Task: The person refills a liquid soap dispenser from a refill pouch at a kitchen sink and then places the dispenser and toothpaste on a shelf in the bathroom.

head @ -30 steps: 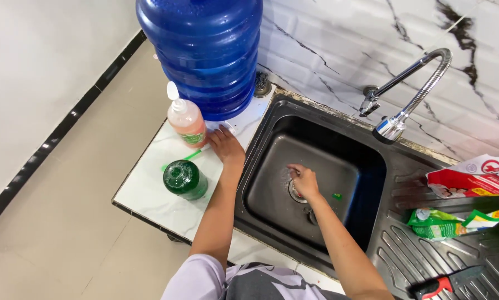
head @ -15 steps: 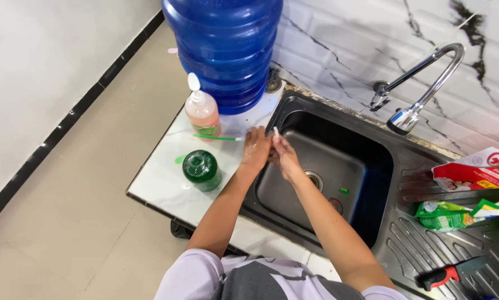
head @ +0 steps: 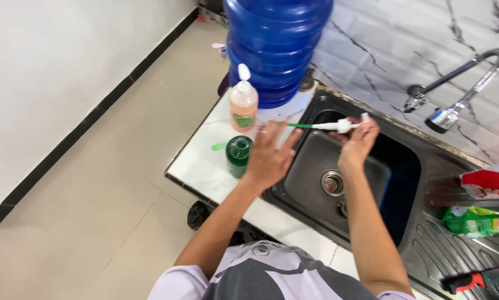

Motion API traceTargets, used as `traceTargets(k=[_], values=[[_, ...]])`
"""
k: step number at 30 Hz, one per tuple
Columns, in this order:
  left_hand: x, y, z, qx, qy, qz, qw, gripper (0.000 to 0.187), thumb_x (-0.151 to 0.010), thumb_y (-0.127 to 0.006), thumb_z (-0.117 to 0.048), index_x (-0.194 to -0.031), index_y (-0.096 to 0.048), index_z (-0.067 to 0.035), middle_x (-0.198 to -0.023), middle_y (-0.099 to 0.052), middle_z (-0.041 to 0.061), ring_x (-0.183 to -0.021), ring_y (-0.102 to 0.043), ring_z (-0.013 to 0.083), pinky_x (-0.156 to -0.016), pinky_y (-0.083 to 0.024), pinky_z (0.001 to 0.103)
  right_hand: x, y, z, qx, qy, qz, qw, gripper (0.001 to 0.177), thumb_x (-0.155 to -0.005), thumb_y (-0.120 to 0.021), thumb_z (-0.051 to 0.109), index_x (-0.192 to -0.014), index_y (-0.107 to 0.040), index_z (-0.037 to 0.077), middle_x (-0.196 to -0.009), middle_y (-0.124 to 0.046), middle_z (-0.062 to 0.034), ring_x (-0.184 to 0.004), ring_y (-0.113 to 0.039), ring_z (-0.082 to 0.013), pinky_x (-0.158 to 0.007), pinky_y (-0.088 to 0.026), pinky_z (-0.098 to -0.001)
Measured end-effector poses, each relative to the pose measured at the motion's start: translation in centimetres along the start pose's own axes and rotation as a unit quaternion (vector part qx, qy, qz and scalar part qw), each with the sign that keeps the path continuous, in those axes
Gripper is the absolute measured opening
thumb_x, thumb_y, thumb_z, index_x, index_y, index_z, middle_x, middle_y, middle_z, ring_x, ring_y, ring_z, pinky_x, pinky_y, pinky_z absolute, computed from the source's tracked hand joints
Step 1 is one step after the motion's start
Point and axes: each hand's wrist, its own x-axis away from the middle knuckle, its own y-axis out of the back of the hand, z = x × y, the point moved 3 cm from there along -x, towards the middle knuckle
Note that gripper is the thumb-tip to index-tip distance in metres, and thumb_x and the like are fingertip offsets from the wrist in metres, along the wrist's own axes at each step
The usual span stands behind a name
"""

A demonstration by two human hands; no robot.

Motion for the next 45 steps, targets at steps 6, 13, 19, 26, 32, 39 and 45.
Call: traceTargets(k=[6, 13, 19, 26, 32, 39, 45], values=[[7.9, 4.1, 9.7, -0.008, 0.217, -0.147, 0.965, 0.036, -0.098, -0.063, -0.019, -0.133, -0.055, -0.013, -0.135, -0.058, 0.008, -0.135, -0.047, 0.0309, -0.119, -0.032, 0.054, 1.1, -5.2, 8.7, -0.029, 0.035, 0.066, 0.997, 0.039, -0.116, -0.045, 0.044, -0.137, -0.039, 0.013, -0.120, -0.064, -0.0153, -0.107, -0.071, -0.0283, -0.087, -0.066, -0.0484], [12.3, 3.4, 11.1, 0.053, 0.325, -0.066, 0.942, 0.043, -0.095, -0.064, -0.023, -0.135, -0.054, -0.011, -0.134, -0.054, 0.012, -0.134, -0.039, 0.0347, -0.113, -0.028, 0.055, 1.6, -8.7, 10.3, 0.000, 0.009, 0.123, 0.992, 0.041, -0.115, -0.044, 0.048, -0.136, -0.039, 0.013, -0.118, -0.067, -0.0155, -0.106, -0.072, -0.0273, -0.089, -0.067, -0.0484], [12.2, 2.8, 11.6, 0.073, 0.310, -0.018, 0.948, 0.049, -0.097, -0.064, -0.031, -0.142, -0.051, -0.015, -0.142, -0.048, 0.014, -0.140, -0.032, 0.0379, -0.116, -0.024, 0.059, 1.9, -12.1, 11.8, 0.119, 0.069, 0.145, 0.980, 0.045, -0.115, -0.040, 0.049, -0.134, -0.036, 0.009, -0.115, -0.066, -0.0145, -0.098, -0.069, -0.0221, -0.086, -0.065, -0.0419], [11.1, 1.1, 11.9, 0.106, 0.258, 0.061, 0.958, 0.082, -0.089, -0.071, -0.054, -0.154, -0.036, -0.018, -0.156, -0.035, 0.016, -0.151, -0.015, 0.0427, -0.117, -0.012, 0.068, 5.4, -22.8, 16.4, 0.293, 0.221, 0.359, 0.858, 0.032, -0.120, -0.040, 0.037, -0.130, -0.039, 0.006, -0.112, -0.068, -0.0119, -0.100, -0.072, -0.0242, -0.090, -0.060, -0.0336], [9.8, 0.0, 11.5, 0.161, 0.284, 0.114, 0.938, 0.100, -0.074, -0.081, -0.062, -0.153, -0.034, -0.021, -0.157, -0.038, 0.008, -0.153, -0.014, 0.0384, -0.117, -0.004, 0.073, 8.8, -25.8, 12.8, 0.429, 0.248, 0.503, 0.708, 0.039, -0.094, -0.072, 0.019, -0.130, -0.059, 0.008, -0.117, -0.067, -0.0151, -0.102, -0.069, -0.0337, -0.083, -0.055, -0.0407], [10.0, -1.6, 11.9, 0.183, 0.284, 0.069, 0.939, 0.088, -0.072, -0.086, -0.057, -0.145, -0.047, -0.024, -0.151, -0.049, 0.001, -0.153, -0.028, 0.0290, -0.120, -0.005, 0.073, 9.1, -25.7, 10.7, 0.350, 0.047, 0.524, 0.775, 0.075, -0.081, -0.081, 0.022, -0.146, -0.045, 0.008, -0.119, -0.067, -0.0087, -0.092, -0.070, -0.0223, -0.078, -0.058, -0.0328], [9.7, -1.5, 11.9, 0.194, 0.295, 0.070, 0.933, 0.087, -0.070, -0.086, -0.054, -0.143, -0.048, -0.023, -0.147, -0.051, 0.002, -0.149, -0.035, 0.0283, -0.119, -0.006, 0.073, 8.3, -25.7, 9.2, 0.406, 0.045, 0.552, 0.727, 0.032, -0.083, -0.086, 0.025, -0.107, -0.076, 0.006, -0.102, -0.070, -0.0070, -0.080, -0.071, -0.0169, -0.071, -0.057, -0.0300]])
